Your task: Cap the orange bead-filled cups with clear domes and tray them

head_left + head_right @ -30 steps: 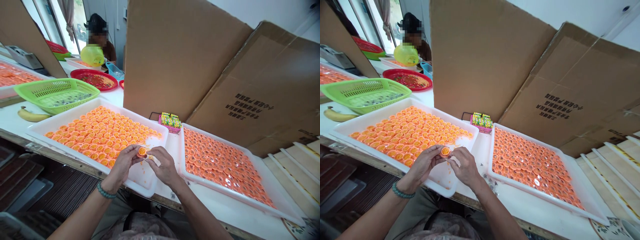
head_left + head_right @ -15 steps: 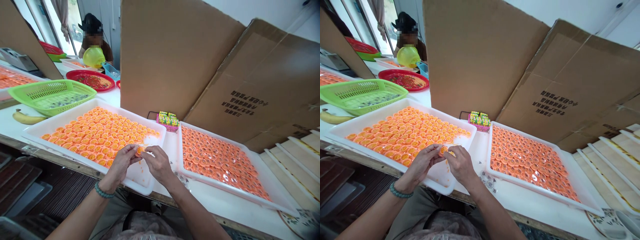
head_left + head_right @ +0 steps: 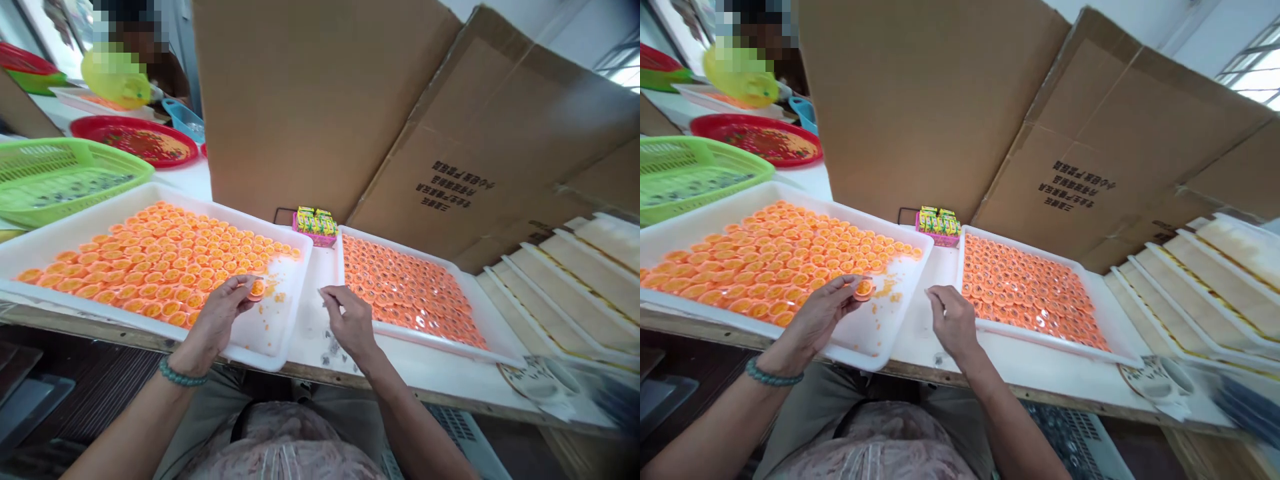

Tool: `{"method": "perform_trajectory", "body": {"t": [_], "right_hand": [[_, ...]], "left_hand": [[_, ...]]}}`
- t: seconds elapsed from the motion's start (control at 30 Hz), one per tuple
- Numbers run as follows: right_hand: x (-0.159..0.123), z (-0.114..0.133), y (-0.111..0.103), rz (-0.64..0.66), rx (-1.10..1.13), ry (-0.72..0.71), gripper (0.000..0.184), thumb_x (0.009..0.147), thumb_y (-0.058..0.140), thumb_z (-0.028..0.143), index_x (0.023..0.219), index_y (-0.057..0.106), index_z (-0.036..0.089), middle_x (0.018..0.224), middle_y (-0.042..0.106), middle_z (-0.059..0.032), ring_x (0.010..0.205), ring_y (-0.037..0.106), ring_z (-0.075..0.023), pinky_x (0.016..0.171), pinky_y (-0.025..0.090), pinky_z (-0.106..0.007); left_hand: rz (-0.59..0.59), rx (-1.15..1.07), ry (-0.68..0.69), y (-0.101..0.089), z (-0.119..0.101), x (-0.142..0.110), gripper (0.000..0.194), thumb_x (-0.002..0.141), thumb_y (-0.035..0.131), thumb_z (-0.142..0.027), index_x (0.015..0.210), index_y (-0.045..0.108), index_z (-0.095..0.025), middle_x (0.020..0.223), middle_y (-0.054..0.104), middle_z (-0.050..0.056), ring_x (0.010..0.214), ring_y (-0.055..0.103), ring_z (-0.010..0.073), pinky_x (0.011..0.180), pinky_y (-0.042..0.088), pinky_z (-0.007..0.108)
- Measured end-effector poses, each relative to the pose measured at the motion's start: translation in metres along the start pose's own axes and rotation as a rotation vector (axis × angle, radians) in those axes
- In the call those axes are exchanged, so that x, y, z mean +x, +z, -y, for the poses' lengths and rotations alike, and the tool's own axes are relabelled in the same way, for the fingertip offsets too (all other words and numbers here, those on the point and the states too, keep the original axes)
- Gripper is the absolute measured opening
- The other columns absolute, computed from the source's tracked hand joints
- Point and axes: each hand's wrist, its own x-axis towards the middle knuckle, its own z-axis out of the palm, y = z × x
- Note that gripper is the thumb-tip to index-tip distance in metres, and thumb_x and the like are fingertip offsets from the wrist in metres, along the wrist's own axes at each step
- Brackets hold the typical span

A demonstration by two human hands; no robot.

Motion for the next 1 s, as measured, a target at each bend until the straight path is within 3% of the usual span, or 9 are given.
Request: {"method": "perform_trajectory", "body": {"t": [0.07, 0.13, 0.23, 0.33, 0.53, 0.67, 0.8, 0.9, 1.0], "right_hand": [[-0.006, -0.019, -0.01, 0.055, -0.169, 0.102, 0.018, 0.091, 0.044, 0.019, 0.094, 0.062, 0.017, 0.088, 0.067, -0.0067, 0.078, 0.061, -0.0168, 0.071, 0.047, -0.028], [-0.008, -0.033, -0.013, 0.206, -0.365, 0.135, 0.02, 0.089, 0.043, 0.015, 0.091, 0.063, 0.016, 0.088, 0.067, -0.0074, 0.082, 0.061, -0.0182, 0.072, 0.045, -0.028], [-0.004, -0.041, -0.005, 0.478, -0.647, 0.06, 0.019, 0.081, 0.047, 0.006, 0.081, 0.064, 0.014, 0.082, 0.067, -0.0088, 0.087, 0.057, -0.0212, 0.074, 0.042, -0.028], [-0.004, -0.038, 0.014, 0.61, -0.815, -0.05, 0.018, 0.077, 0.049, 0.004, 0.079, 0.065, 0.01, 0.076, 0.065, -0.0133, 0.089, 0.053, -0.0259, 0.078, 0.038, -0.035], [-0.022, -0.03, 0.05, 0.612, -0.917, -0.011, 0.02, 0.076, 0.051, 0.002, 0.085, 0.068, 0.004, 0.081, 0.063, -0.0185, 0.087, 0.053, -0.0282, 0.087, 0.032, -0.044], [-0.028, -0.033, 0.058, 0.592, -0.874, 0.017, 0.021, 0.076, 0.049, 0.0, 0.089, 0.066, 0.003, 0.081, 0.063, -0.0182, 0.082, 0.054, -0.0268, 0.081, 0.037, -0.041], [-0.028, -0.036, 0.058, 0.585, -0.792, 0.035, 0.021, 0.078, 0.048, 0.002, 0.091, 0.063, 0.008, 0.083, 0.064, -0.0141, 0.081, 0.057, -0.0246, 0.07, 0.043, -0.034], [-0.029, -0.036, 0.051, 0.597, -0.728, 0.042, 0.027, 0.078, 0.045, 0.0, 0.094, 0.062, 0.013, 0.089, 0.065, -0.0099, 0.085, 0.058, -0.0206, 0.072, 0.045, -0.029], [-0.028, -0.036, 0.032, 0.573, -0.634, 0.096, 0.041, 0.079, 0.039, -0.002, 0.11, 0.058, 0.015, 0.1, 0.065, -0.0078, 0.09, 0.06, -0.0158, 0.077, 0.045, -0.023]], "left_hand": [[0.041, 0.039, -0.054, 0.0, 0.0, 0.002, 0.029, 0.071, 0.069, -0.03, 0.095, 0.066, -0.015, 0.093, 0.066, 0.006, 0.07, 0.062, 0.0126, 0.062, 0.05, 0.02], [0.079, 0.044, -0.086, 0.0, -0.001, 0.002, 0.025, 0.074, 0.065, -0.026, 0.097, 0.066, -0.014, 0.106, 0.064, 0.008, 0.073, 0.064, 0.0142, 0.068, 0.053, 0.024], [0.102, 0.018, -0.077, 0.001, -0.003, 0.001, 0.021, 0.077, 0.062, -0.02, 0.097, 0.066, -0.014, 0.115, 0.061, 0.008, 0.079, 0.064, 0.0153, 0.079, 0.054, 0.029], [0.121, -0.001, -0.078, 0.001, -0.003, 0.0, 0.025, 0.078, 0.062, -0.017, 0.103, 0.064, -0.015, 0.101, 0.065, 0.007, 0.08, 0.064, 0.0157, 0.084, 0.053, 0.03], [0.157, 0.009, -0.119, -0.001, 0.0, 0.003, 0.028, 0.077, 0.063, -0.014, 0.105, 0.063, -0.016, 0.1, 0.066, 0.005, 0.086, 0.065, 0.0157, 0.088, 0.051, 0.026], [0.161, 0.052, -0.149, -0.001, 0.001, 0.004, 0.018, 0.073, 0.068, -0.017, 0.09, 0.064, -0.014, 0.084, 0.066, 0.004, 0.085, 0.066, 0.02, 0.087, 0.051, 0.028], [0.148, 0.097, -0.147, -0.001, 0.001, 0.003, 0.021, 0.069, 0.073, -0.023, 0.085, 0.062, -0.015, 0.079, 0.066, 0.004, 0.081, 0.067, 0.021, 0.083, 0.053, 0.029], [0.142, 0.101, -0.14, 0.0, 0.0, 0.002, 0.024, 0.067, 0.074, -0.024, 0.084, 0.061, -0.014, 0.078, 0.067, 0.004, 0.078, 0.067, 0.0204, 0.08, 0.053, 0.028], [0.112, 0.095, -0.131, 0.001, -0.001, 0.001, 0.025, 0.066, 0.075, -0.024, 0.086, 0.063, -0.014, 0.08, 0.067, 0.004, 0.077, 0.067, 0.0193, 0.078, 0.053, 0.027]]}}
